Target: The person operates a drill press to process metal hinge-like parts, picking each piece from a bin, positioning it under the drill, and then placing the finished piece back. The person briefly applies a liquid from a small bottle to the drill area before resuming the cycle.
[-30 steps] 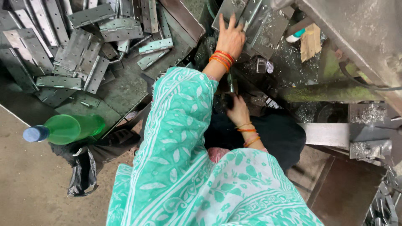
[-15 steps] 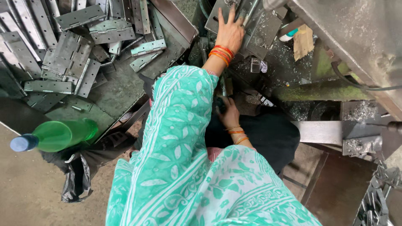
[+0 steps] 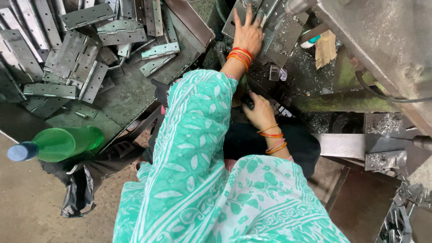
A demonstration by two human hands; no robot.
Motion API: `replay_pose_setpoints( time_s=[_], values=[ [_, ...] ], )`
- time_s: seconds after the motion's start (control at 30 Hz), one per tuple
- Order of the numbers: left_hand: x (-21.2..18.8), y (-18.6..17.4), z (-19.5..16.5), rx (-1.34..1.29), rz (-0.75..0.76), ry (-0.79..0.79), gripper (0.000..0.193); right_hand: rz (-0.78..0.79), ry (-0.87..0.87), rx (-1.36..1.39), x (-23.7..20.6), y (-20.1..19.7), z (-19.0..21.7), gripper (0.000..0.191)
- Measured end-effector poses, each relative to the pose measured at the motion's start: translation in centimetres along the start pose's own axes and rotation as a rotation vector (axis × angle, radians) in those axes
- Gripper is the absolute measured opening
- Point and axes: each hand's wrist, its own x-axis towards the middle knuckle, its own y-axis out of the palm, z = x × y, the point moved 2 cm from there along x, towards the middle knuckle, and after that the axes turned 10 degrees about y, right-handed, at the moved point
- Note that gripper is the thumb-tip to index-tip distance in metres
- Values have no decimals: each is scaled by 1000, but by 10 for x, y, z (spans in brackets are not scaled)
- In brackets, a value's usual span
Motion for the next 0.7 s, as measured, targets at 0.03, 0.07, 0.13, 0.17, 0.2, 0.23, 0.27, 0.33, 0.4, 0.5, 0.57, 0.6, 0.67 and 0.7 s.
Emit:
replay_pose_setpoints(
  time_s=[0.03, 0.07, 0.13, 0.17, 0.2, 0.23, 0.27, 0.33, 0.4, 0.5, 0.57, 0.6, 0.67, 0.7],
  values=[
    [3, 3, 0, -7, 57, 7, 49, -23, -15, 2, -3, 8, -3, 53],
    [5, 5, 0, -16, 118, 12, 48, -29, 21, 3, -10, 22, -5, 55],
    [5, 4, 0, -27, 205, 24, 46, -39, 95, 6, -30, 57, -6, 59],
    [5, 4, 0, -26, 227, 31, 45, -66, 85, 59, -34, 67, -10, 58],
    [3, 3, 0, -24, 246, 36, 43, -94, 73, 109, -39, 77, -12, 57],
    [4, 0, 0, -35, 227, 42, 41, -123, 51, 158, -39, 83, -16, 56],
    [3, -4, 4, -39, 220, 52, 38, -86, 66, 171, -39, 90, -18, 53],
    [-6, -16, -6, -84, 138, 72, 40, -13, 127, 175, -40, 90, -26, 49],
    [-6, -35, 1, -96, -48, 54, 49, -2, 53, 182, -35, 77, -26, 56],
    [-11, -65, 6, -158, 7, 25, 29, -69, -123, 92, -22, 36, -16, 57],
    [-17, -86, 18, -315, -88, 8, 32, -66, -99, -20, -11, -3, -10, 55],
    [-25, -96, 30, -388, -142, 5, 35, -63, -127, 59, -10, -18, -2, 48],
    [-53, -108, 68, -416, -204, -49, 27, -57, -140, 131, -7, -49, 11, 40],
    [-66, -111, 89, -434, -240, -65, 25, -52, -130, 123, -5, -59, 18, 39]
  ],
)
